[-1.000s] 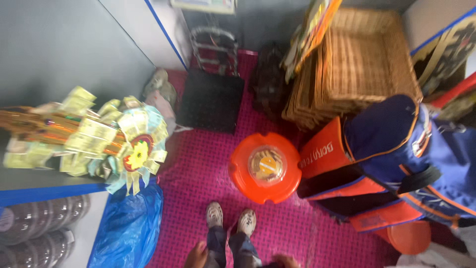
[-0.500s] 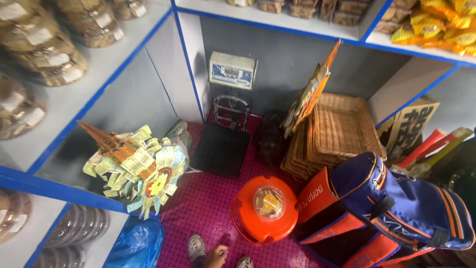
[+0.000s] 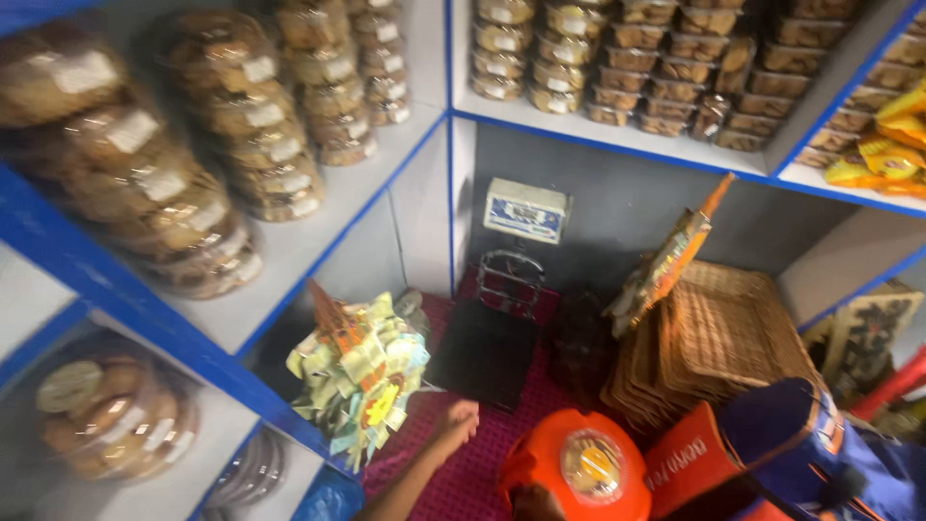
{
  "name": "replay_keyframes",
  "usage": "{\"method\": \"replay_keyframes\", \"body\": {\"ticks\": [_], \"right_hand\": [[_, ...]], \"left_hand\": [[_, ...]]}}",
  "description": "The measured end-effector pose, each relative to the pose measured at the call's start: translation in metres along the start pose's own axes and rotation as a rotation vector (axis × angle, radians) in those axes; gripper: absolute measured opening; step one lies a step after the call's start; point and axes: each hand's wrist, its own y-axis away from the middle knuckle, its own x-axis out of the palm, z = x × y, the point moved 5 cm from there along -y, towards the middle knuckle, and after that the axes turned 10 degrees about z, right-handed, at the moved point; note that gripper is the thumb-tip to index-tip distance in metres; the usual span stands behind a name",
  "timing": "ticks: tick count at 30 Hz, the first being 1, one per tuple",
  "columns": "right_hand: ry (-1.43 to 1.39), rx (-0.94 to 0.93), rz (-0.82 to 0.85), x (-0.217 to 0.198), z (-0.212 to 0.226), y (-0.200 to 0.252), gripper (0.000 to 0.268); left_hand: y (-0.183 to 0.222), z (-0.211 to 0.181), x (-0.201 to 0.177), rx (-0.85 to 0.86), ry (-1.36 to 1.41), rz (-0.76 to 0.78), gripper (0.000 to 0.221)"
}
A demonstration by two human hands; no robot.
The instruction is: The person picks up containers of cookies from a shelf, places them onto a scale, and then returns them to the shelf.
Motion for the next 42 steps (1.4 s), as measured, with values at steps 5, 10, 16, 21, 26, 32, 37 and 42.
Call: {"method": "replay_keyframes", "body": {"ticks": [5, 10, 16, 21, 26, 32, 37, 42], "right_hand": [[-0.67, -0.28, -0.077, -0.121, 0.186, -0.082, 0.079], [-0.321, -0.569, -0.024, -0.204, 0.381, -0.056, 0.05], [-0.136, -0.69, -0.246, -0.273, 0.539, -0.041, 0.021], [-0.204, -0.531, -0.355, -0.293, 0.636, -0.009, 0.017], [-0.514, -0.649, -0.331, -0.303, 0.709, 0.002, 0.027], [-0.492, -0.705, -0.371, -0.331, 0.768, -0.052, 0.028], [-0.607, -0.804, -0.238, -0.32, 0.822, -0.004, 0.023], [-0.618, -0.883, -0.109, -0.378, 0.868, -0.128, 0.052]], "left_hand": [[-0.07, -0.076, -0.131, 0.368, 0.071, -0.176, 0.028], [-0.042, -0.219, -0.218, 0.57, 0.059, -0.379, 0.036], [-0.058, -0.321, -0.32, 0.702, 0.011, -0.646, 0.029], [-0.013, -0.383, -0.341, 0.732, 0.155, -0.714, 0.049], [0.01, -0.427, -0.348, 0.648, 0.2, -0.698, 0.074], [0.005, -0.481, -0.348, 0.567, -0.199, -0.583, 0.098], [-0.046, -0.514, -0.391, 0.67, 0.004, -0.775, 0.095], [-0.021, -0.546, -0.406, 0.757, 0.231, -0.806, 0.086]]}}
